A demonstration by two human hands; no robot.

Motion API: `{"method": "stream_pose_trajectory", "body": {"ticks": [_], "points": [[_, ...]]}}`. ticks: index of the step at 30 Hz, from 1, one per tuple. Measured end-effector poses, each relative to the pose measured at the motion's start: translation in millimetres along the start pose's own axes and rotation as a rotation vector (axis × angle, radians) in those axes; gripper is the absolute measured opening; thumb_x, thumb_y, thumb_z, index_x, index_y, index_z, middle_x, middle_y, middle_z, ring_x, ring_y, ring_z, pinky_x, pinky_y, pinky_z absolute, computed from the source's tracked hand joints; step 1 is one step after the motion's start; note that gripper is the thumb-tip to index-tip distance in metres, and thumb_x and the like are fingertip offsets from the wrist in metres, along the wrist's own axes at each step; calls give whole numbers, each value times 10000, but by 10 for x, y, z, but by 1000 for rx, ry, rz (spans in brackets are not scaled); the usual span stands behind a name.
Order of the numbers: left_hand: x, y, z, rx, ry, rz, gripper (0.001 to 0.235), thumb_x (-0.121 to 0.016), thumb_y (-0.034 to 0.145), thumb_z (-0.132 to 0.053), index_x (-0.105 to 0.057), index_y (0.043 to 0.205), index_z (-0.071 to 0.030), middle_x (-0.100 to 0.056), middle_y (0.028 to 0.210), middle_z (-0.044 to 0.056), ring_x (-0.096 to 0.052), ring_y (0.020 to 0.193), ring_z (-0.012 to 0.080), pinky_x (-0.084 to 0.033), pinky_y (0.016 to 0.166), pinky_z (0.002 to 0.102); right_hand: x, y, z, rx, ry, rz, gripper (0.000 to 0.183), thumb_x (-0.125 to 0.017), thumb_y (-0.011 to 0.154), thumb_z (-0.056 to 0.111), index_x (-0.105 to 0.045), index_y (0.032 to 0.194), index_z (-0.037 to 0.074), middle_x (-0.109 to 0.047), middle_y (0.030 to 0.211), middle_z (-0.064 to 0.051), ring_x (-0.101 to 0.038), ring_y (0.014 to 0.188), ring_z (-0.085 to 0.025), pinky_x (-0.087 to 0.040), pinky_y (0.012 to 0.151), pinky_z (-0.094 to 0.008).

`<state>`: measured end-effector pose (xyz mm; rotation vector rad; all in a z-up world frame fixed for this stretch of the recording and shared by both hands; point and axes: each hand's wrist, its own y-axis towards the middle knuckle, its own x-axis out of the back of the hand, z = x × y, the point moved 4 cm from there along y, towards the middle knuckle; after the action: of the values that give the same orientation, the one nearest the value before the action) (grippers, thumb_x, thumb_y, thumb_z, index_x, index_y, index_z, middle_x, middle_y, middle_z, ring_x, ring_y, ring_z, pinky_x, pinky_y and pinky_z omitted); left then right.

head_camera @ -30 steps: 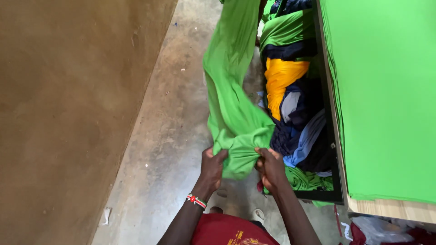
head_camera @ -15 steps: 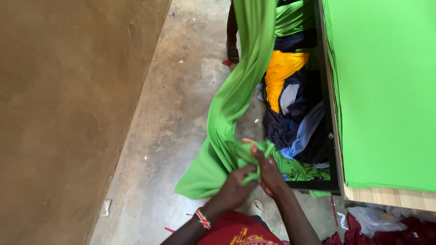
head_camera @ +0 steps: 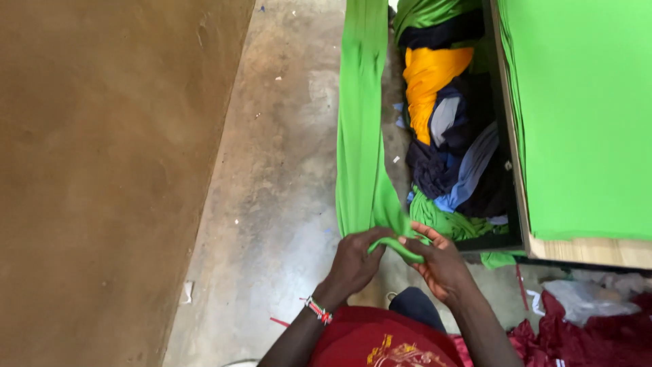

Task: Unfolding and smoothing a large piece of green fabric on a cutting table

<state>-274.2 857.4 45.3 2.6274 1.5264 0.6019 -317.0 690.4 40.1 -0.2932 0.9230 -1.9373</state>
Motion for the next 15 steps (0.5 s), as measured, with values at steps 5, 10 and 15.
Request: {"method": "stream_pose_trajectory", "body": {"ticks": [5,10,15], "points": [[-330,31,-291,-59,16,23,301,-580,921,-90,-726,1175,-153,-770,1206,59,-750,1112,240,-558,898,359,617,254,-313,4,62,-15,933,-725,825,153,-241,1605,-14,-647,950,-45,-625,861,-145,-492,794,-409],[-919,-28,-444,127,95,33,316,-606,817,-138,-759,1090,-184,-729,748,32,-565,531,200,-457,633,384,1103,-22,-269,56,212,-71,372,-782,862,151,-636,1200,92,-737,993,-55,-686,774,-175,-535,594,-349],[-1451,-246,-609,187,127,187,228,-694,829,-102,-758,1046,-128,-739,784,164,-724,800,440,-579,757,549,1936,-47,-485,270,201,-217,291,-794,923,104,-701,1154,-48,-753,994,-240,-750,900,-320,-626,822,-507]]}}
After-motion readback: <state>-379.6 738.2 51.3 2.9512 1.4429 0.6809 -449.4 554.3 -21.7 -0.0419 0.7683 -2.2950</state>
